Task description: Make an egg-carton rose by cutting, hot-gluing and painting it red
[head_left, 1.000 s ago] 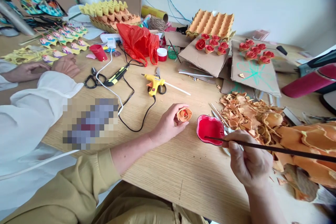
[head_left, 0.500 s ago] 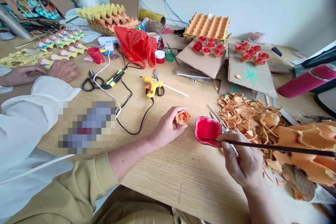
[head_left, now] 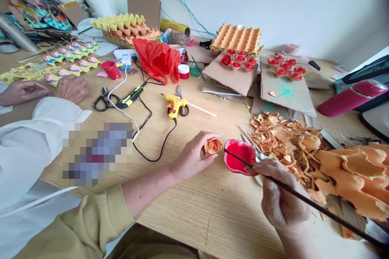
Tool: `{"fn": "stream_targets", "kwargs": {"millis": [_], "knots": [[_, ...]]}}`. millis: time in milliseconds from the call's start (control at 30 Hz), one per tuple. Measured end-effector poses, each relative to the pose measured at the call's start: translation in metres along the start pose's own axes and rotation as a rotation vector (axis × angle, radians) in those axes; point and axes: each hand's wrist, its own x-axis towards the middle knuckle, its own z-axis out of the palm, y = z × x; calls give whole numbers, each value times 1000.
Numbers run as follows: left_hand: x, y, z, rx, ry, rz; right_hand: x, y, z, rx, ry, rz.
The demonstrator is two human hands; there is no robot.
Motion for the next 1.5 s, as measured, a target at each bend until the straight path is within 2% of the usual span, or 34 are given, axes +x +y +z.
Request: {"fn": "stream_targets", "kwargs": {"millis": [333, 633, 867, 967, 1100, 1167, 1233, 1333, 1433, 1500], "knots": [[-1, -3, 2, 55, -21, 130, 1, -4, 5, -7, -100, -4], [-1, 1, 2, 76, -24, 93, 1, -3, 6, -123, -209, -110], [0, 0, -1, 117, 10, 112, -2, -2, 2, -83, -143, -91], [1, 0, -6, 127, -28, 124, -1, 0, 0, -104, -76, -84], [8, 11, -16, 106, -83, 122, 3, 1, -4, -120, 106, -58], [17, 26, -23, 108, -95, 158, 7, 1, -5, -137, 243, -46], [30, 47, -31, 116, -167, 208, 11, 2, -6, -165, 385, -21], [51, 77, -41, 10, -277, 189, 16, 3, -7, -151, 576, -2], [68, 86, -36, -132, -434, 108, 20, 3, -8, -127, 648, 19], [73, 79, -26, -48, -459, 115, 22, 3, -11, -117, 670, 48]]}}
